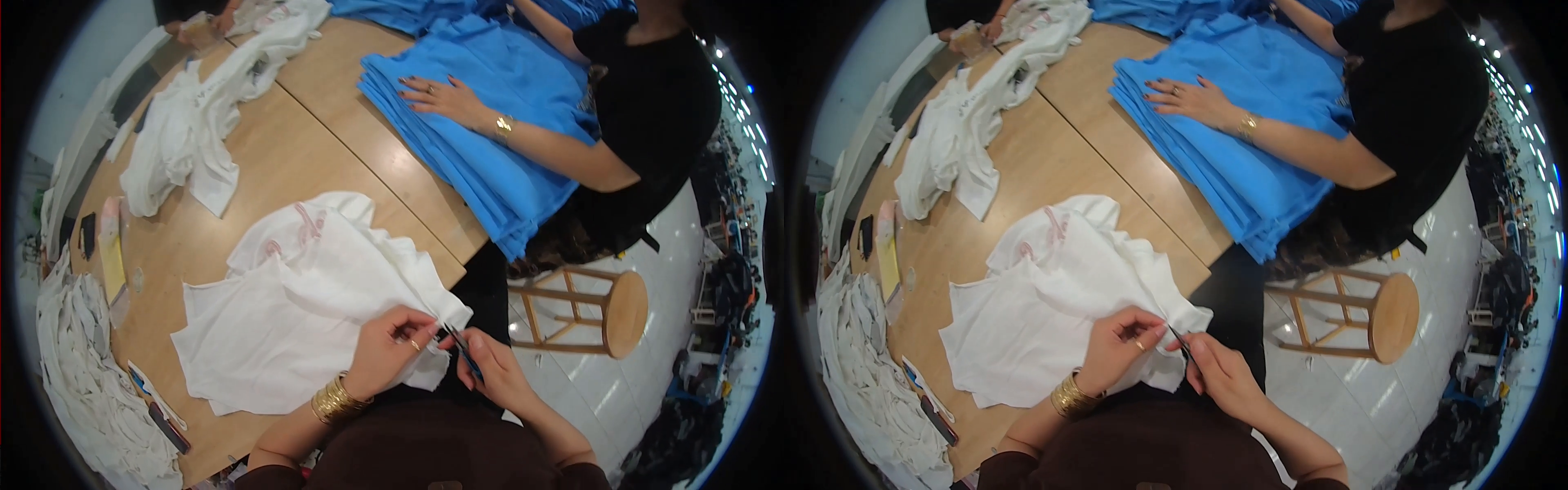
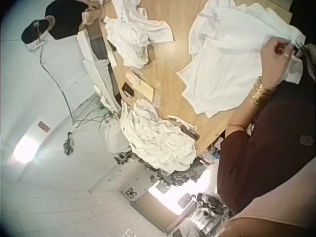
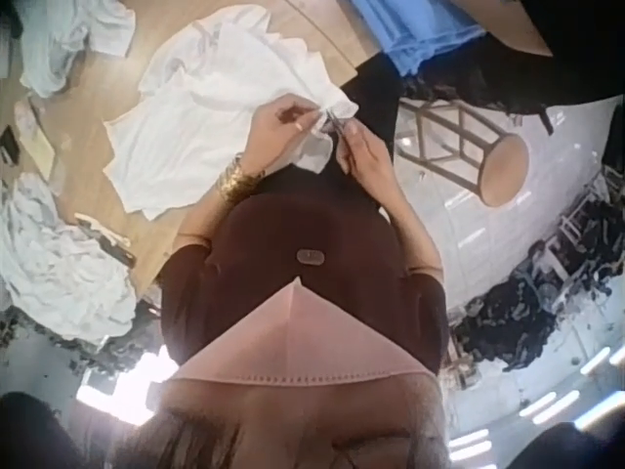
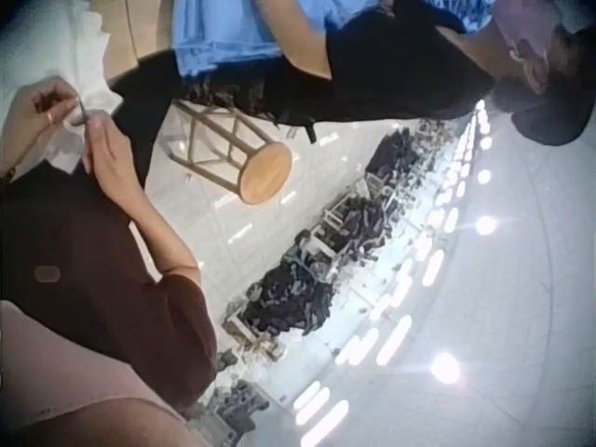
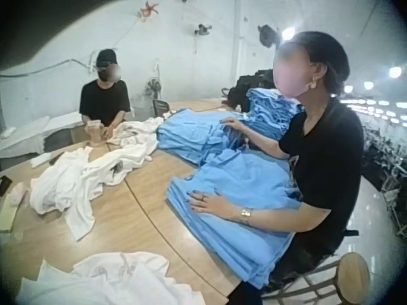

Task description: Trimming loose threads from a white garment using scissors in a factory setting.

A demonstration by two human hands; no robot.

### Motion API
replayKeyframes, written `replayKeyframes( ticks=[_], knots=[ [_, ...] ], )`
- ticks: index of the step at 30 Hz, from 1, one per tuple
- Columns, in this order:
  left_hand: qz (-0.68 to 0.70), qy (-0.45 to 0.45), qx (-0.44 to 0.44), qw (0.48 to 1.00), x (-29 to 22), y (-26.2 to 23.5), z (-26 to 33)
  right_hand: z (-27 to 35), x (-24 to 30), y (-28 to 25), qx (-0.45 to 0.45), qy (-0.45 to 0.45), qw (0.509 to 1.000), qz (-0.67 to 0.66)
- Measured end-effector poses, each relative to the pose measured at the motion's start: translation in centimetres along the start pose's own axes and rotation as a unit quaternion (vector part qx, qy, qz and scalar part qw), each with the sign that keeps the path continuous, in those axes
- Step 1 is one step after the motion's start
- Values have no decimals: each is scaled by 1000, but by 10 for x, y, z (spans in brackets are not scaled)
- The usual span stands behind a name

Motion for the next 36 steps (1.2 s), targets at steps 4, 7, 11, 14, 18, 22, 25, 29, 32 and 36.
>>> replayKeyframes(
  ticks=[4,7,11,14,18,22,25,29,32,36],
  knots=[
    [20,-7,-8,1000,0,0,2,-1,5,2,-19,25,999,-24],
    [-1,16,-16,1000,-4,1,1,0,5,2,-12,40,999,-16],
    [-31,35,-17,999,-8,3,0,1,0,3,-20,41,999,8],
    [-36,42,-20,998,-9,3,1,2,0,5,-16,48,999,11],
    [-45,55,-21,997,-10,4,2,0,-2,7,-10,42,999,22],
    [-52,69,-25,996,-11,6,2,0,-3,7,-19,38,998,37],
    [-57,80,-31,995,-11,7,2,-1,-4,8,-24,44,998,33],
    [-91,110,-56,988,-11,10,4,1,-7,10,-27,41,999,5],
    [-113,134,-73,982,-12,13,6,0,-8,12,-27,64,996,-58],
    [-133,133,-73,979,-14,12,5,-3,-10,16,-41,46,995,-77]
  ],
)
Point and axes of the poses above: each hand's wrist, its own z-axis away from the middle knuckle, its own y-axis out of the palm, x = y × z, the point moved 2 cm from there along -z, towards the middle knuckle, and after that the axes turned 6 degrees about -y, right-handed, at the moved point
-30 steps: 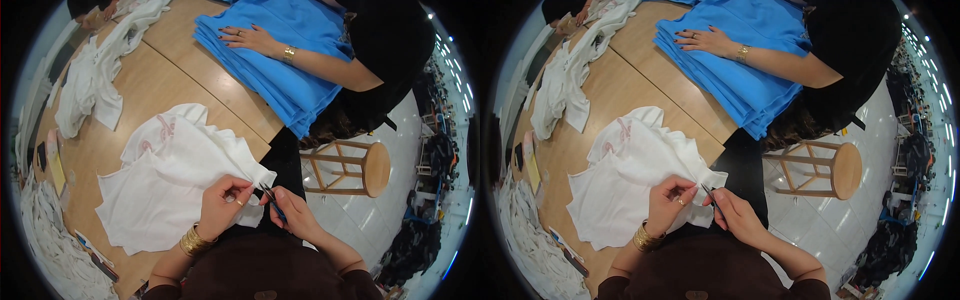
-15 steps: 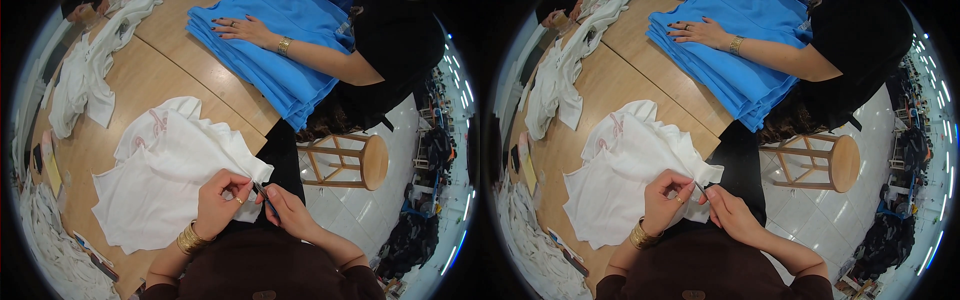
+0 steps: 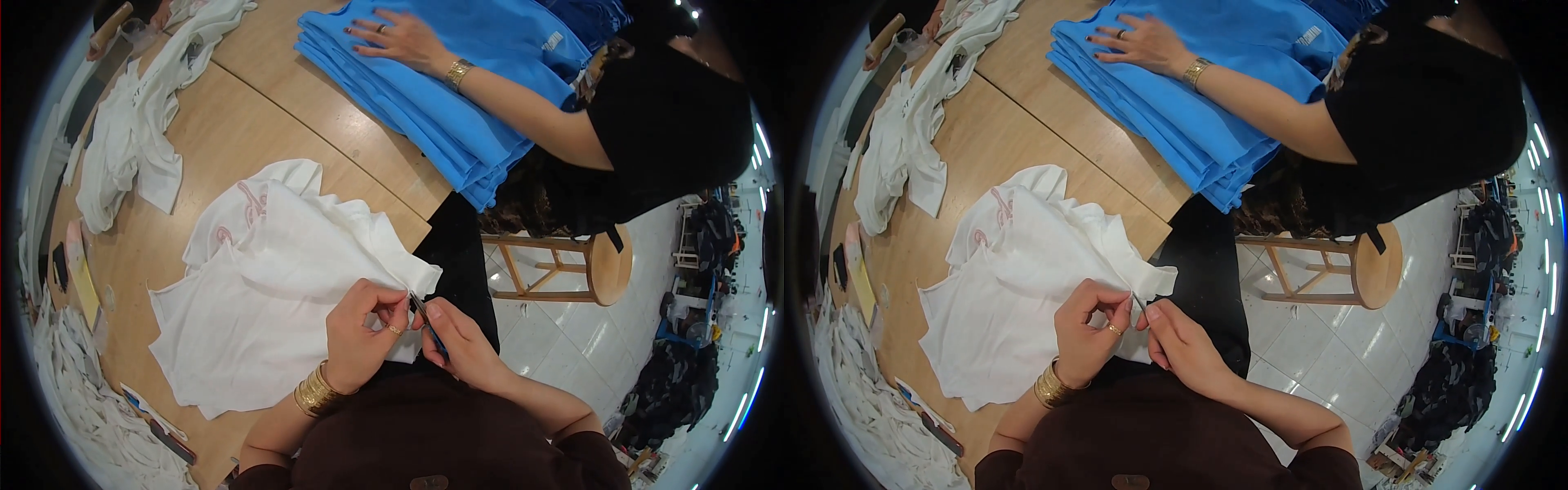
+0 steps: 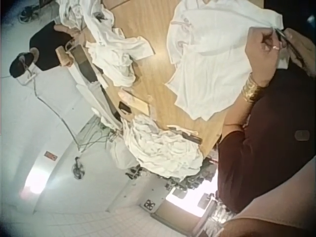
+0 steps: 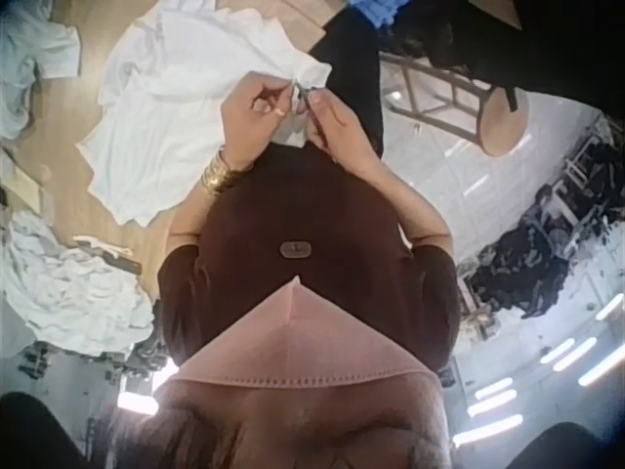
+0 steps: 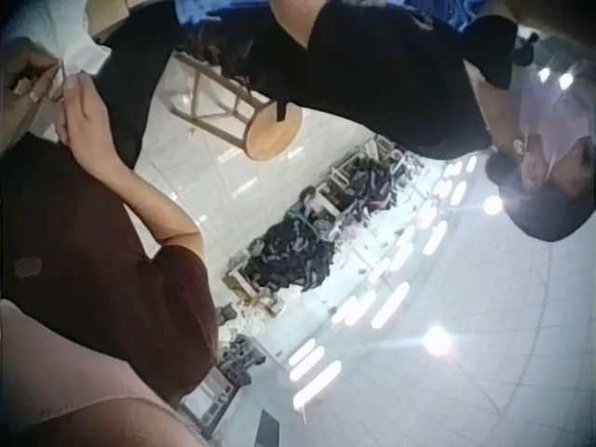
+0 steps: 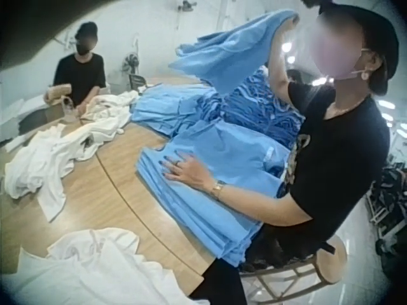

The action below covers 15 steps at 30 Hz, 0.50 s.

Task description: Trimming loose threads from a white garment using scissors in a factory setting.

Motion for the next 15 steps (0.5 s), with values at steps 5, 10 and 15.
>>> replayKeyframes(
  ticks=[5,10,15],
  knots=[
    [2,-15,10,1000,1,-1,-1,-4,-12,2,-32,-37,998,31],
    [26,-25,15,999,5,0,-1,-5,-14,3,-48,-44,998,13],
    [28,-34,19,999,3,2,0,-6,-14,1,-57,-51,996,38]
  ],
)
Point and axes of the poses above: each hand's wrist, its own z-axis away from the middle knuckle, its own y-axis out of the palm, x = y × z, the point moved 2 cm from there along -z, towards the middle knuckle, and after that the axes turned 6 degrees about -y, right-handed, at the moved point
